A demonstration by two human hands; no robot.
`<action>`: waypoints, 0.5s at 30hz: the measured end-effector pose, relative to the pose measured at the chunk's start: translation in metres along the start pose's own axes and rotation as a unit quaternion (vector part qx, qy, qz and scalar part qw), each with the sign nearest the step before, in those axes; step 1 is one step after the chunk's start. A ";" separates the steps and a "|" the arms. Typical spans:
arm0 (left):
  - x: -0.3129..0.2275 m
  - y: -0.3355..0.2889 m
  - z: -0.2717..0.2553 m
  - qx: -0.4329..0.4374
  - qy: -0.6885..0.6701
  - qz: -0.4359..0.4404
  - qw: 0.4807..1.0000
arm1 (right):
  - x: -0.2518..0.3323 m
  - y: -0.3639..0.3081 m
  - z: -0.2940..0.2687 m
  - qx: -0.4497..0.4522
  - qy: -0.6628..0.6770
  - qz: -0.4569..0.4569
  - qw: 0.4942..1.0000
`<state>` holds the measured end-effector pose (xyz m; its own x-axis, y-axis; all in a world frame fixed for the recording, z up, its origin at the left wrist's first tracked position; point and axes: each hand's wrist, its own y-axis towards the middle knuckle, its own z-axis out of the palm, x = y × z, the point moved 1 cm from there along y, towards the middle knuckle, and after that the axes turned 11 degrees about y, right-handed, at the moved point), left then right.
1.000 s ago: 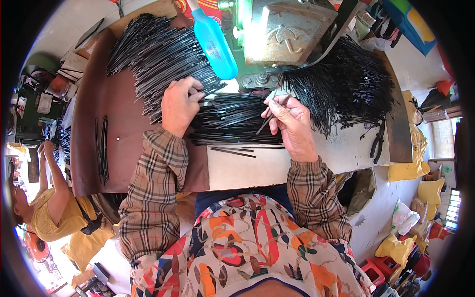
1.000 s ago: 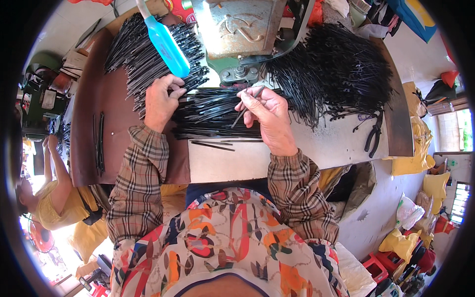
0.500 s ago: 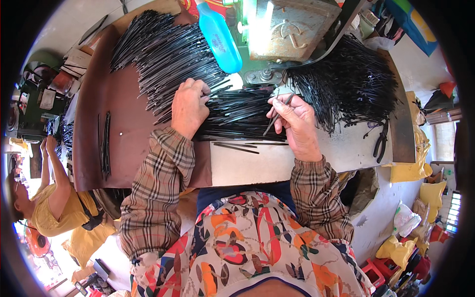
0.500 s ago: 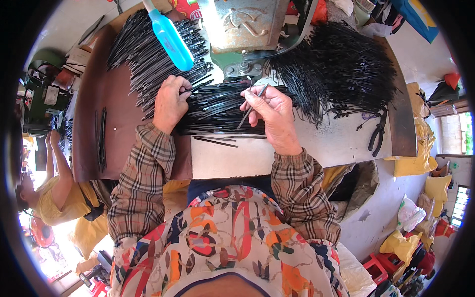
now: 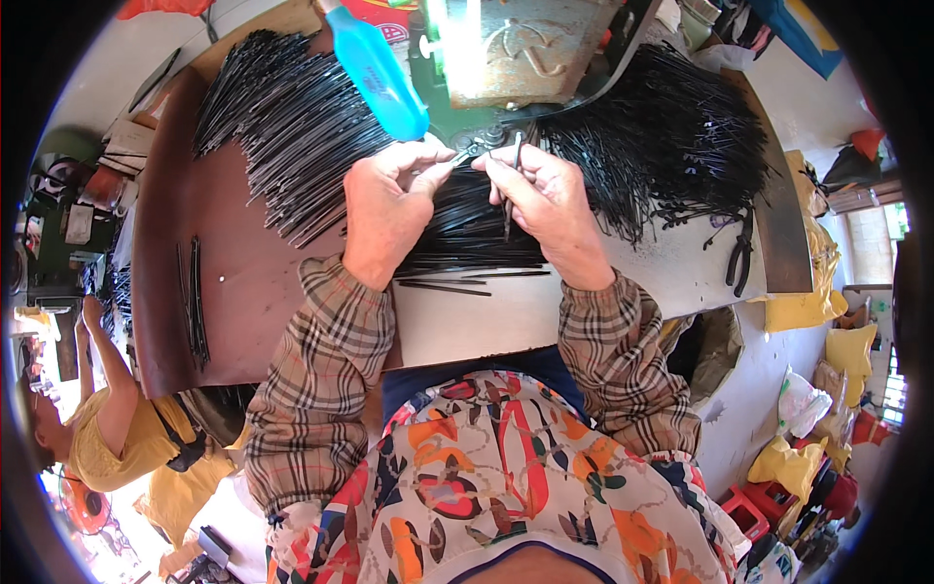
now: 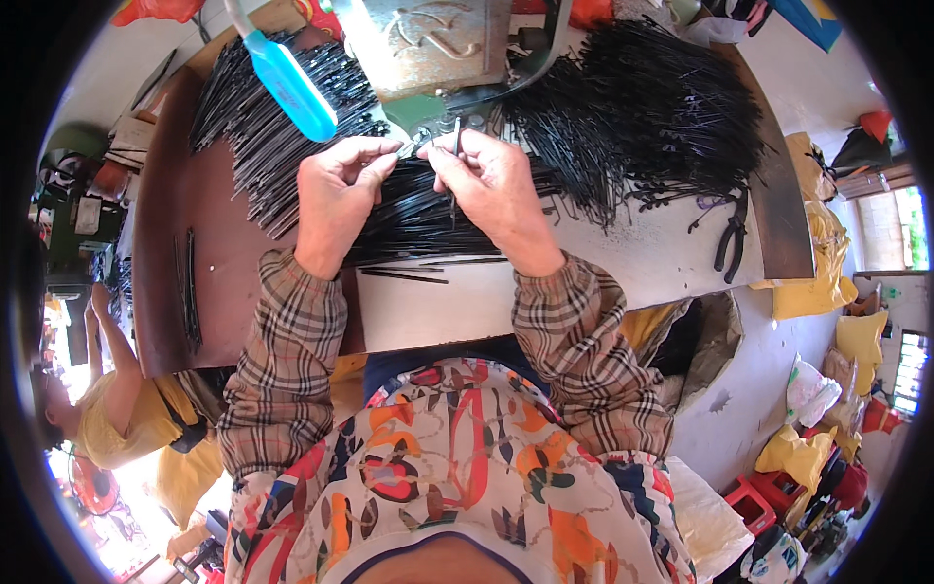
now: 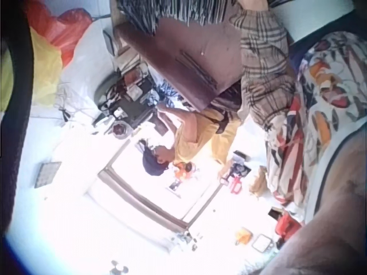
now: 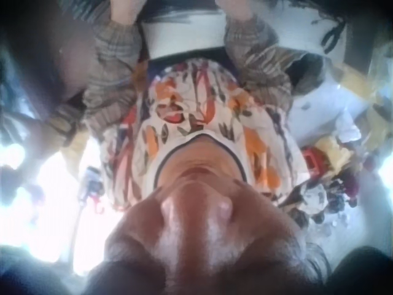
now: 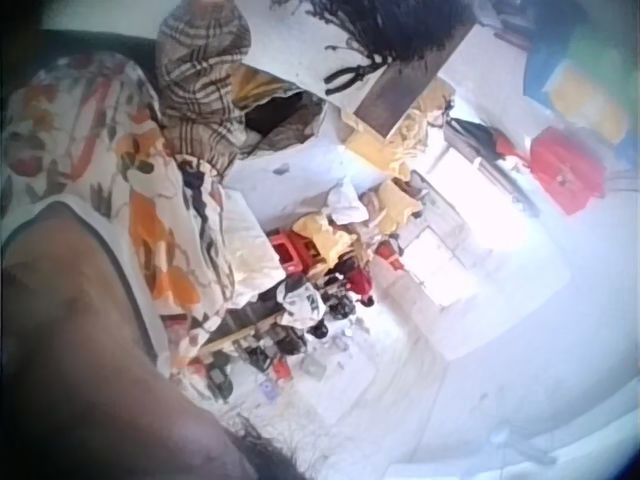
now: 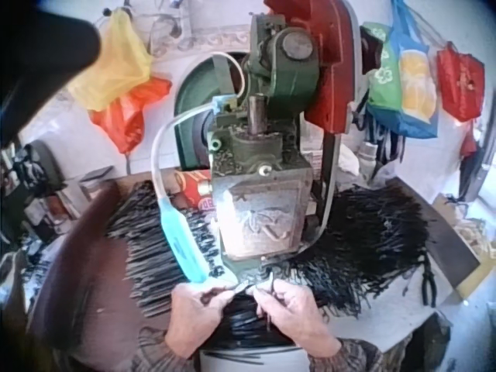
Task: The person assembles umbrella rib pieces by taking wire rods and small joints from piles on the workbench and fastening them together using a benchtop machine.
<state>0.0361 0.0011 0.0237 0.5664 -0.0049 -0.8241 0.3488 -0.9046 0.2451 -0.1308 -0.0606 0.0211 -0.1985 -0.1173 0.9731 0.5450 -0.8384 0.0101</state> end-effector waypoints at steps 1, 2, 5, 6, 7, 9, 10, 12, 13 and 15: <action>0.004 0.001 0.006 0.021 -0.041 -0.013 0.999 | -0.003 0.000 -0.001 -0.004 -0.002 0.000 1.000; 0.007 0.002 0.012 0.042 -0.082 -0.027 0.995 | -0.005 0.000 -0.003 -0.011 -0.007 -0.010 1.000; 0.008 0.000 0.017 0.073 -0.131 -0.092 0.984 | -0.011 0.001 -0.008 -0.023 -0.010 -0.013 1.000; 0.007 -0.001 0.017 0.080 -0.155 -0.121 0.977 | -0.012 0.001 -0.009 -0.025 -0.009 -0.008 1.000; 0.007 -0.001 0.018 0.081 -0.155 -0.121 0.977 | -0.012 0.001 -0.010 -0.027 -0.009 -0.008 1.000; 0.008 -0.001 0.019 0.085 -0.173 -0.129 0.973 | -0.013 0.001 -0.011 -0.027 -0.006 0.004 1.000; 0.008 -0.001 0.020 0.085 -0.173 -0.130 0.973 | -0.014 0.001 -0.011 -0.028 -0.005 0.005 1.000; 0.008 -0.001 0.021 0.084 -0.186 -0.135 0.970 | -0.014 0.001 -0.011 -0.027 0.006 0.011 1.000; 0.008 -0.001 0.021 0.085 -0.186 -0.135 0.970 | -0.014 0.001 -0.011 -0.027 0.006 0.011 1.000; 0.010 -0.002 0.022 0.083 -0.178 -0.133 0.971 | -0.016 0.001 -0.012 -0.029 0.002 0.015 0.999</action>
<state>0.0249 -0.0064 0.0042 0.1679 0.1175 -0.9788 0.3054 -0.9502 -0.0617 -0.1364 -0.0661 0.0033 -0.1867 -0.1445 0.9717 0.5022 -0.8642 -0.0320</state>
